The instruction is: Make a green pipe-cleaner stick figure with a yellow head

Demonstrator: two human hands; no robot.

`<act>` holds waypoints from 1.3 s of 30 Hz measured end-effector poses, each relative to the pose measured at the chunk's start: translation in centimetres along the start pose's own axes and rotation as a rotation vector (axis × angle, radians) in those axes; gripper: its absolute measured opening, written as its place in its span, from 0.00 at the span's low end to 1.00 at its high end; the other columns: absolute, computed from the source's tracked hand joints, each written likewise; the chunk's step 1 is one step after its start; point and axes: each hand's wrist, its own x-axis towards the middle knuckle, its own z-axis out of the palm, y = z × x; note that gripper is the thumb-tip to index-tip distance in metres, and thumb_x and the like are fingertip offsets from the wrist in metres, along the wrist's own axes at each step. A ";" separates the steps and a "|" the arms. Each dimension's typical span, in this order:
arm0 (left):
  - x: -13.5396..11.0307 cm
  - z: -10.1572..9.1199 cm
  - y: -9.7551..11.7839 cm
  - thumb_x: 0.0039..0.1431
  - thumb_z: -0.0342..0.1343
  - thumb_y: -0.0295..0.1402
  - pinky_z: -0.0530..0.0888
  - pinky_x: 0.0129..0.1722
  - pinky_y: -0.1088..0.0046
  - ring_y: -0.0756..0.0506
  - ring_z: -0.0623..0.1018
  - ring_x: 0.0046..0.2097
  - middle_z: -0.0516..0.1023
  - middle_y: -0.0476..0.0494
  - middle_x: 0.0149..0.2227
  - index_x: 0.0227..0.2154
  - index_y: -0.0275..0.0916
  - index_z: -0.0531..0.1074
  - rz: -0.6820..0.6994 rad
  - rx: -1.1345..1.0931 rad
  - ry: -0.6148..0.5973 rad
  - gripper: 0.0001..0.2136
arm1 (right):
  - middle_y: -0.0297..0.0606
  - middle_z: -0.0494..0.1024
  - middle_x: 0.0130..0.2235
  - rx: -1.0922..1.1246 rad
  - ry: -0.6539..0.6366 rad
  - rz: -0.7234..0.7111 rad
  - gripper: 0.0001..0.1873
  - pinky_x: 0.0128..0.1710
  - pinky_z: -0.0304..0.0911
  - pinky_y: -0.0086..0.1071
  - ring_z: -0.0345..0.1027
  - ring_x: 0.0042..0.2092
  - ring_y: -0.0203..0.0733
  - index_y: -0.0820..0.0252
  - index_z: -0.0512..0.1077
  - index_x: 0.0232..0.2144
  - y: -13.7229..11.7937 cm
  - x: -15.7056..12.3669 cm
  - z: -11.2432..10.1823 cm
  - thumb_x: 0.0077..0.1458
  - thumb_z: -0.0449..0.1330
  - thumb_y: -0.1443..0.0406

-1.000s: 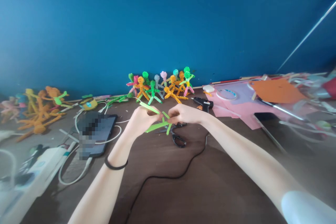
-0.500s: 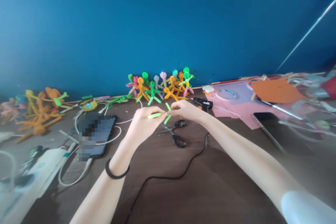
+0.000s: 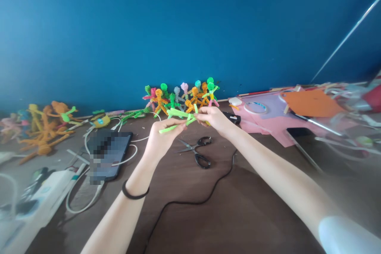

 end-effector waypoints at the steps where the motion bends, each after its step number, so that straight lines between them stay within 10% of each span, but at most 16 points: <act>1: 0.1 0.0 -0.1 0.44 0.60 0.35 0.70 0.35 0.73 0.46 0.77 0.34 0.80 0.46 0.29 0.30 0.38 0.78 -0.027 -0.030 0.006 0.09 | 0.29 0.62 0.16 0.036 -0.007 -0.004 0.16 0.21 0.45 0.28 0.51 0.18 0.28 0.62 0.63 0.17 -0.1 0.0 0.0 0.43 0.61 0.58; 19: 1.3 -0.6 -2.6 0.36 0.64 0.38 0.65 0.27 0.74 0.51 0.71 0.25 0.79 0.44 0.26 0.22 0.36 0.76 -0.264 -0.253 -0.076 0.11 | 0.29 0.65 0.20 0.214 -0.284 -0.038 0.14 0.21 0.46 0.27 0.53 0.21 0.27 0.63 0.63 0.20 -0.8 -0.6 -0.2 0.44 0.62 0.60; 39: 1.2 -1.1 -1.7 0.36 0.63 0.34 0.70 0.32 0.72 0.46 0.76 0.30 0.79 0.46 0.25 0.21 0.39 0.77 -0.177 0.061 -0.120 0.06 | 0.28 0.63 0.21 -0.375 -0.567 -0.074 0.11 0.24 0.46 0.27 0.52 0.24 0.29 0.63 0.64 0.20 -0.9 -1.3 0.2 0.46 0.57 0.61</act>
